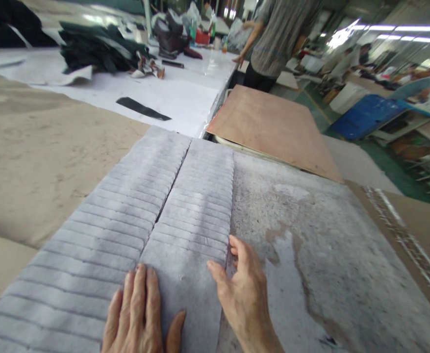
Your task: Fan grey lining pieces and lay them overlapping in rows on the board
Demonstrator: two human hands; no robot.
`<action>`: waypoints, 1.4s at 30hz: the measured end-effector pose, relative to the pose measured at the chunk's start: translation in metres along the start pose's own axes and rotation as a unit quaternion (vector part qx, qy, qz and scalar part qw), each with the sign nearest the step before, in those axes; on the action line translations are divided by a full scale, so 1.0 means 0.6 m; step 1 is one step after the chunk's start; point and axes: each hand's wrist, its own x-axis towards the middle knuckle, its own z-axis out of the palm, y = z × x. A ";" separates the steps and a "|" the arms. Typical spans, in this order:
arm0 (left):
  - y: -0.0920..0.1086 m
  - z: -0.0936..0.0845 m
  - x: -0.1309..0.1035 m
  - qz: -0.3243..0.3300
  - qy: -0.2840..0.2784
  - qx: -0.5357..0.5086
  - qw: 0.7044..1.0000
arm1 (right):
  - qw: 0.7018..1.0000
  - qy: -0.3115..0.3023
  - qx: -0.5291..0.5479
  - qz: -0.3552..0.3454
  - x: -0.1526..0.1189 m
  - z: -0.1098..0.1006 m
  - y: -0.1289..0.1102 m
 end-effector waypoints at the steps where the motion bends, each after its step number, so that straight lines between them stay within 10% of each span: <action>1: -0.001 0.001 -0.001 0.001 0.000 -0.001 1.000 | 1.000 0.007 0.001 -0.006 0.000 -0.001 0.001; 20: -0.006 0.011 -0.003 0.013 0.026 0.015 0.999 | 0.994 -0.093 0.055 0.016 0.025 -0.009 -0.010; 27: -0.005 0.015 -0.007 0.008 0.021 0.012 1.000 | 0.965 -0.160 0.033 0.204 0.018 -0.009 -0.016; 42: 0.002 0.019 -0.011 -0.025 0.020 -0.007 0.999 | 0.970 -0.163 0.028 0.179 0.035 -0.011 -0.023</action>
